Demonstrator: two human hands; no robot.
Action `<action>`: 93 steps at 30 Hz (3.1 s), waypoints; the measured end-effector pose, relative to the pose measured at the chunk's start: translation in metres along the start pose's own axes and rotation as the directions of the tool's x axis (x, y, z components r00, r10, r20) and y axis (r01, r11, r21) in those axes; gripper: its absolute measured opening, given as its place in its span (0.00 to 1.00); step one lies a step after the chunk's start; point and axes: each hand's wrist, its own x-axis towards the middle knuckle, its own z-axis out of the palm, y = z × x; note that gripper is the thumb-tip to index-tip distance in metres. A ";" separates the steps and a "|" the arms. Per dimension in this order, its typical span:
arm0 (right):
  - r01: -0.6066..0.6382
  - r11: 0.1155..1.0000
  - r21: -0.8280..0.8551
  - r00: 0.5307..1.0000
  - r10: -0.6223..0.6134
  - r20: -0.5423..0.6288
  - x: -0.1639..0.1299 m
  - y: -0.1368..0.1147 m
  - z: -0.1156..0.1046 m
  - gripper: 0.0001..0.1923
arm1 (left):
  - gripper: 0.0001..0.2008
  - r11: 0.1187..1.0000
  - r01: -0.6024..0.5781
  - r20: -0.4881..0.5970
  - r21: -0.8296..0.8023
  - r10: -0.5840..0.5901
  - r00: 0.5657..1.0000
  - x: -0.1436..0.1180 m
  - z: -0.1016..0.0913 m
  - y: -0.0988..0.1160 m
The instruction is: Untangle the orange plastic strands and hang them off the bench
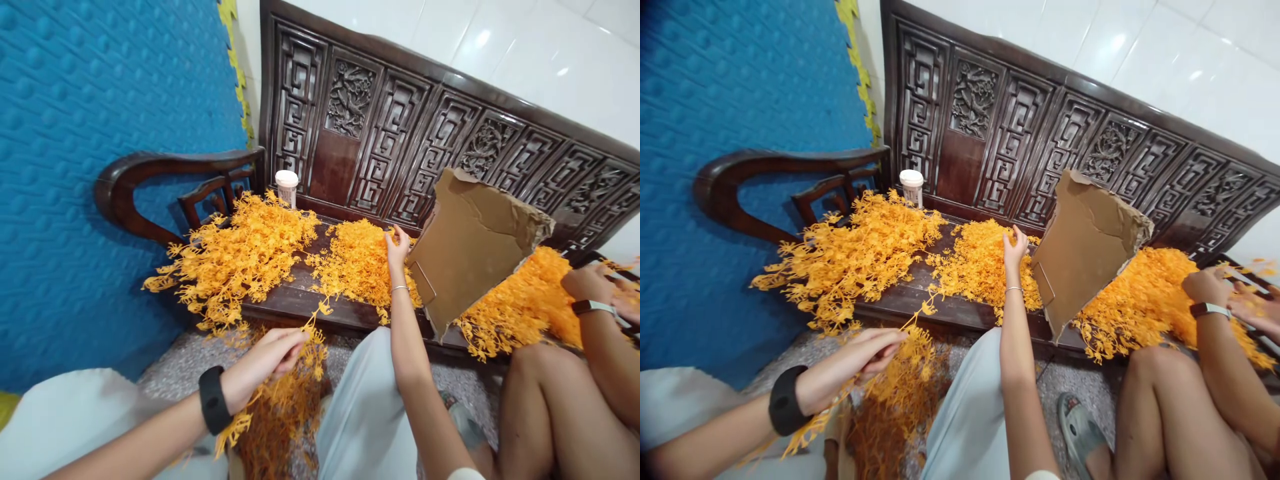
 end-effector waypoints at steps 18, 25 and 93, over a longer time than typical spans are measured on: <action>0.042 0.999 -0.001 0.998 -0.042 -0.042 -0.003 -0.007 -0.003 0.12 | 0.17 0.977 0.090 0.048 -0.195 -0.083 0.995 -0.004 -0.001 0.006; 0.043 0.999 -0.003 0.997 -0.043 -0.062 -0.007 -0.013 -0.007 0.15 | 0.17 0.961 0.057 0.010 -0.272 -0.056 0.998 0.001 0.000 0.011; 0.183 0.980 0.084 0.969 -0.165 -0.185 -0.016 -0.119 -0.019 0.13 | 0.10 0.764 -0.387 -0.034 -0.516 0.433 0.901 0.062 0.053 0.091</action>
